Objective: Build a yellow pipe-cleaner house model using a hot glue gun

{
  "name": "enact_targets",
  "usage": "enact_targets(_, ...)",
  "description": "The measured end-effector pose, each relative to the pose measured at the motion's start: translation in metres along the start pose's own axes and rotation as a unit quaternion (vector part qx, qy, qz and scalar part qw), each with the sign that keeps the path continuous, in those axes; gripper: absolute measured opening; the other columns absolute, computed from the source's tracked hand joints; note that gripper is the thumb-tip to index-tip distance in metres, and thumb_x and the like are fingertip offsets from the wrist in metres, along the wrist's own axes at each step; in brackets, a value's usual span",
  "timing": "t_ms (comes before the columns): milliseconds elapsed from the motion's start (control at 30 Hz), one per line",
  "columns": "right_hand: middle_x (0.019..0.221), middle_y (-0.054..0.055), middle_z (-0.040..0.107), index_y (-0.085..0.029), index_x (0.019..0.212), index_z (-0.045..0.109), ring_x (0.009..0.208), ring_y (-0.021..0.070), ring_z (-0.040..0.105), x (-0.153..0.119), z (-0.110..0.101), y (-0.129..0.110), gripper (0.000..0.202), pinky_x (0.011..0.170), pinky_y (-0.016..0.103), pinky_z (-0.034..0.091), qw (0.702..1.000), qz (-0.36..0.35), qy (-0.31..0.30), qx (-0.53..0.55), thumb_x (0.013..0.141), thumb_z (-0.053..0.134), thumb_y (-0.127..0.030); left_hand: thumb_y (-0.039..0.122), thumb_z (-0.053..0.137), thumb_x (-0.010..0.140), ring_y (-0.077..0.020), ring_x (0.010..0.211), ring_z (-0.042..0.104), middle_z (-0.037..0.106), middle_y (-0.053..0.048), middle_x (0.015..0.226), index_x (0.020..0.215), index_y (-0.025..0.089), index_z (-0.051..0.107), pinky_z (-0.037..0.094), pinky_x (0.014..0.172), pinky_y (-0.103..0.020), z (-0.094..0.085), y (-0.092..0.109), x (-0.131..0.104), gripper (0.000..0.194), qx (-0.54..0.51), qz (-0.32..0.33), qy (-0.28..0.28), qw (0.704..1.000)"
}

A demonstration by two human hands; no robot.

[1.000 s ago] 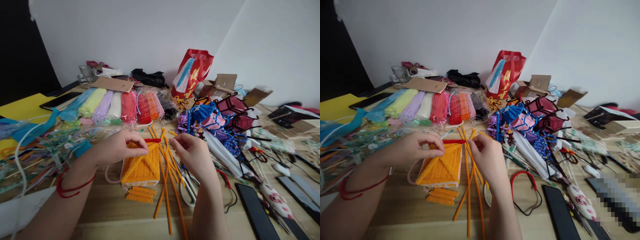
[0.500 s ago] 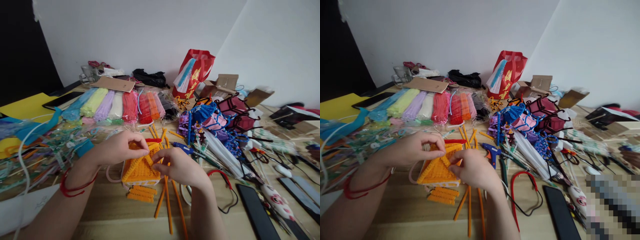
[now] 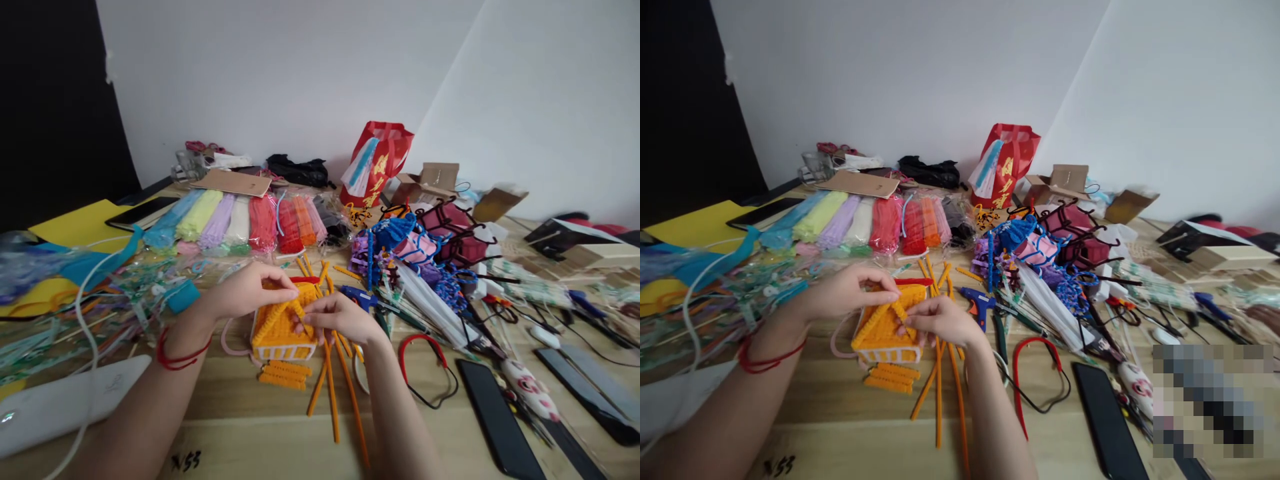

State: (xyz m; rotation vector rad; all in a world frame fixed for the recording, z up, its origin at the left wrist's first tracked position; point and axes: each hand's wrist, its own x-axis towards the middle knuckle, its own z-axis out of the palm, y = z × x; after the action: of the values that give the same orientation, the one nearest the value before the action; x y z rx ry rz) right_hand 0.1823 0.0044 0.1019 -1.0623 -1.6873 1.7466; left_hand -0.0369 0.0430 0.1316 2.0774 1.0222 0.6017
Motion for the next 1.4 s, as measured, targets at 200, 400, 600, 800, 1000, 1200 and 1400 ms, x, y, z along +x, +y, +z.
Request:
enact_targets(200, 0.067, 0.001, 0.07, -0.016, 0.076, 0.077, 0.052, 0.0096, 0.05, -0.002, 0.029, 0.029, 0.027, 0.053, 0.023, 0.038, 0.978, -0.083, 0.184, 0.055, 0.076, 0.068, -0.041, 0.039, 0.063, 0.079, -0.0198, 0.086, 0.067, 0.073, -0.003, 0.09, 0.08, 0.02, 0.07, 0.05, 0.08, -0.03, 0.024, -0.005, -0.013, 0.02, -0.05, 0.012, 0.123, 0.991)
enact_targets(400, 0.07, 0.003, 0.072, -0.02, 0.08, 0.078, 0.073, 0.018, 0.054, 0.0, 0.043, 0.038, 0.021, 0.075, 0.032, 0.041, 0.94, -0.168, 0.293, -0.046, 0.081, 0.063, -0.035, 0.034, 0.063, 0.079, -0.0213, 0.093, 0.066, 0.071, -0.006, 0.09, 0.076, 0.018, 0.065, 0.049, 0.089, -0.035, 0.064, -0.016, -0.013, 0.016, -0.132, 0.04, 0.292, 0.947)
enact_targets(600, 0.079, 0.004, 0.072, -0.021, 0.093, 0.077, 0.078, 0.0195, 0.056, 0.001, 0.047, 0.04, 0.022, 0.079, 0.034, 0.041, 0.932, -0.19, 0.309, -0.029, 0.081, 0.062, -0.032, 0.032, 0.062, 0.083, -0.0205, 0.097, 0.064, 0.071, -0.006, 0.092, 0.082, 0.018, 0.066, 0.049, 0.091, -0.034, 0.08, -0.015, -0.017, 0.015, -0.13, 0.042, 0.351, 0.926)
enact_targets(800, 0.078, 0.004, 0.068, -0.018, 0.086, 0.075, 0.072, 0.0174, 0.055, 0.011, 0.05, 0.037, 0.021, 0.072, 0.031, 0.042, 0.929, -0.161, 0.333, 0.015, 0.075, 0.066, -0.034, 0.034, 0.059, 0.086, -0.0203, 0.103, 0.062, 0.07, -0.005, 0.095, 0.087, 0.019, 0.066, 0.046, 0.095, -0.034, 0.079, -0.014, -0.02, 0.016, -0.109, 0.049, 0.335, 0.935)
enact_targets(1000, 0.067, 0.0, 0.056, -0.017, 0.074, 0.069, 0.067, 0.014, 0.048, 0.018, 0.057, 0.04, 0.016, 0.063, 0.026, 0.038, 0.919, -0.151, 0.357, 0.069, 0.072, 0.065, -0.032, 0.033, 0.056, 0.088, -0.0187, 0.1, 0.063, 0.07, -0.004, 0.097, 0.089, 0.02, 0.066, 0.046, 0.096, -0.033, 0.078, -0.016, -0.023, 0.016, -0.072, 0.044, 0.333, 0.939)
enact_targets(1200, 0.067, 0.0, 0.055, -0.017, 0.073, 0.067, 0.067, 0.0142, 0.047, 0.017, 0.052, 0.039, 0.017, 0.064, 0.026, 0.037, 0.935, -0.134, 0.324, 0.057, 0.072, 0.061, -0.032, 0.035, 0.057, 0.087, -0.0194, 0.099, 0.063, 0.07, -0.005, 0.097, 0.09, 0.02, 0.068, 0.048, 0.094, -0.033, 0.078, -0.016, -0.023, 0.019, -0.079, 0.035, 0.329, 0.941)
enact_targets(1400, 0.069, 0.001, 0.058, -0.019, 0.068, 0.068, 0.074, 0.0172, 0.051, 0.013, 0.047, 0.037, 0.016, 0.074, 0.029, 0.039, 0.933, -0.175, 0.314, -0.023, 0.075, 0.058, -0.029, 0.036, 0.058, 0.086, -0.0199, 0.099, 0.063, 0.071, -0.005, 0.098, 0.089, 0.02, 0.068, 0.048, 0.095, -0.034, 0.077, -0.016, -0.023, 0.019, -0.092, 0.036, 0.334, 0.937)
